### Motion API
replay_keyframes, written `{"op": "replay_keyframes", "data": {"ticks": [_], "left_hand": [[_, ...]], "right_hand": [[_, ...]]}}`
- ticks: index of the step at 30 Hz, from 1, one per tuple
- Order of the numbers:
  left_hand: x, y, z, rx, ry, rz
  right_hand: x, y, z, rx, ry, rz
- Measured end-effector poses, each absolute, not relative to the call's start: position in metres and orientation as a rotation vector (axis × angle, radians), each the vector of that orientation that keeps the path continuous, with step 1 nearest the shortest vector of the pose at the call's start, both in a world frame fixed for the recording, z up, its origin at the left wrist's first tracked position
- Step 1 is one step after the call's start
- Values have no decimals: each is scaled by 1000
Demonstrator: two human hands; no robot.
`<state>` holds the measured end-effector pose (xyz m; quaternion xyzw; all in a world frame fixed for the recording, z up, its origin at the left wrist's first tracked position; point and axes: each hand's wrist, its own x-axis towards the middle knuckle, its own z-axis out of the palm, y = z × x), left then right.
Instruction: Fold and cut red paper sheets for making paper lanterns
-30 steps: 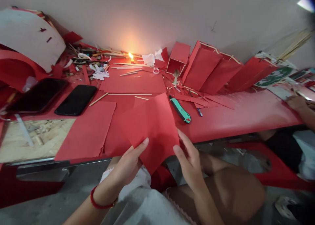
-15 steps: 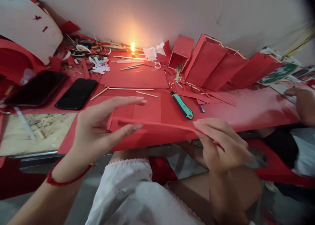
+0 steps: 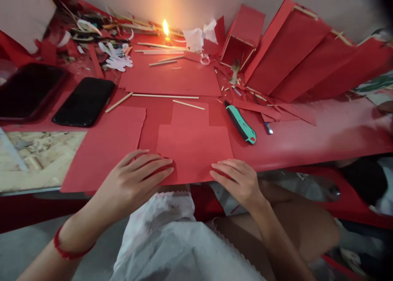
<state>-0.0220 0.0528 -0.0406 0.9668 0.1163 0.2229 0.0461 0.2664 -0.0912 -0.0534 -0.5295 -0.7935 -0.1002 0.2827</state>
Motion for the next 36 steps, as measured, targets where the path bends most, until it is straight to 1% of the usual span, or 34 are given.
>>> {"op": "replay_keyframes", "data": {"ticks": [4, 10, 16, 21, 23, 27, 31, 36], "left_hand": [[-30, 47, -39, 2984, 371, 718], [-37, 31, -43, 2989, 642, 842], [-21, 34, -29, 2622, 1088, 692], [-11, 51, -23, 2465, 1102, 617], [-7, 57, -23, 2433, 1145, 583], [-1, 65, -26, 2394, 1237, 521], [6, 67, -28, 2324, 1269, 553], [12, 67, -34, 2454, 1340, 547]], "right_hand": [[273, -98, -59, -1515, -2048, -129], [284, -105, -52, -1517, -2064, -124], [289, -90, -39, -1629, -1941, 23], [286, -77, -29, -1761, -1717, 325], [285, -74, -26, -1843, -1614, 390], [281, -69, -25, -2001, -1517, 355], [275, -66, -25, -2067, -1518, 291], [272, -65, -27, -2135, -1554, 163]]}}
